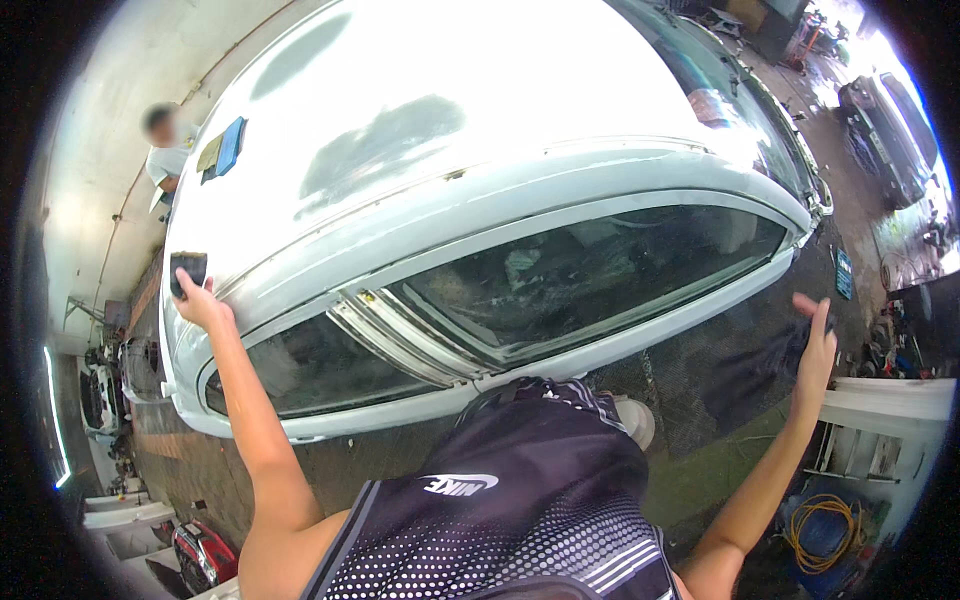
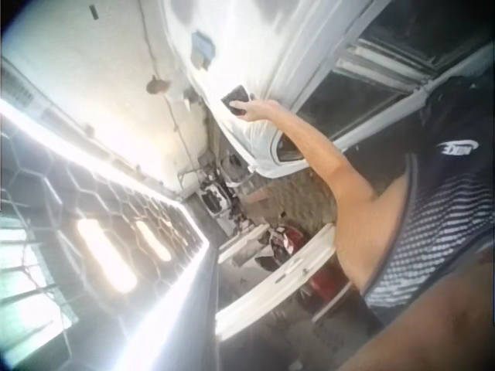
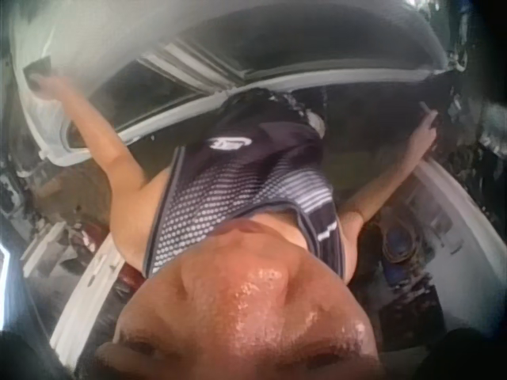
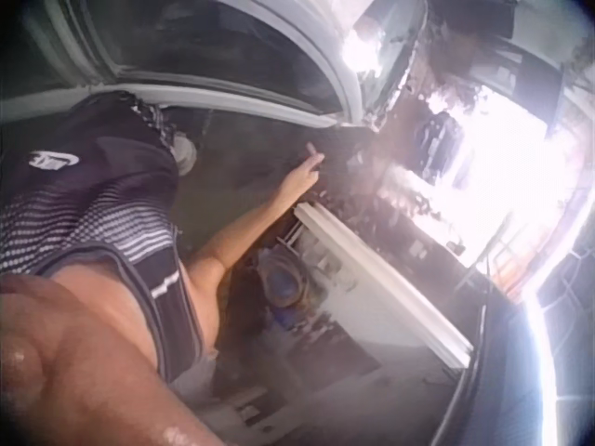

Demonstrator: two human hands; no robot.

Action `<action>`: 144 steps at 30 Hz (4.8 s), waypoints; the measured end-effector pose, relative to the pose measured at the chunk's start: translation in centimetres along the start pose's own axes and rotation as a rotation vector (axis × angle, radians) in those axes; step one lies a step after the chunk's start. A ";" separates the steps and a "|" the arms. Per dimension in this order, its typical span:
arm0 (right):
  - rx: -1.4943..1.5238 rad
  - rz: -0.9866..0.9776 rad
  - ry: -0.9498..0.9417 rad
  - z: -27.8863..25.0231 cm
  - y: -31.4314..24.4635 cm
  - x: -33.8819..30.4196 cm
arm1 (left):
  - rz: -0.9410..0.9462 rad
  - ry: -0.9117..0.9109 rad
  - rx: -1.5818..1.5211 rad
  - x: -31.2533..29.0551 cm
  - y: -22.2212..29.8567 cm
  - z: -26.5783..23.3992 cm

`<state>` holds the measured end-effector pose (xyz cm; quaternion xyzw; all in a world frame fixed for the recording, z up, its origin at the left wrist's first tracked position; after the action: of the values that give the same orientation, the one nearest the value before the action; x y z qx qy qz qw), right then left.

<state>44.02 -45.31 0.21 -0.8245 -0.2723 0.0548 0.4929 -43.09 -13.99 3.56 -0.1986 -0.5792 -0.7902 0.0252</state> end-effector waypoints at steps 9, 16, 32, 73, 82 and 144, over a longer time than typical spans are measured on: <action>0.683 -0.239 -0.352 12.3 -26.4 2.0 | 0.160 0.120 0.119 1.7 -0.8 -4.6; -0.036 -1.122 -0.341 31.8 -19.0 0.3 | 0.136 0.180 0.020 1.6 -3.6 -4.0; 0.285 -1.599 -0.767 46.3 -42.4 -50.4 | -0.047 0.317 -0.364 3.8 -2.5 -6.9; 0.112 -0.994 0.172 28.4 -10.2 3.8 | 1.239 -0.941 0.259 -41.2 8.6 5.5; -0.044 -1.001 0.234 28.7 -7.5 7.0 | 1.131 -1.167 0.122 -41.3 8.9 4.0; 0.245 -1.814 -0.480 49.2 -39.6 -51.9 | -0.579 0.378 0.329 -33.5 -8.7 -48.6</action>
<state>-33.16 -18.43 -0.65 -0.2076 -0.8960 -0.1529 0.3614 -28.40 -62.48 -27.95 0.1291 -0.7157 -0.6837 -0.0613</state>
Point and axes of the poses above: each hand's wrist, its own x-axis towards the middle knuckle, its own z-axis out of the palm, y = z × x, the point moved 2 cm from there along x, towards the middle knuckle, and after that the axes turned 13 degrees about y, right-handed, at the moved point
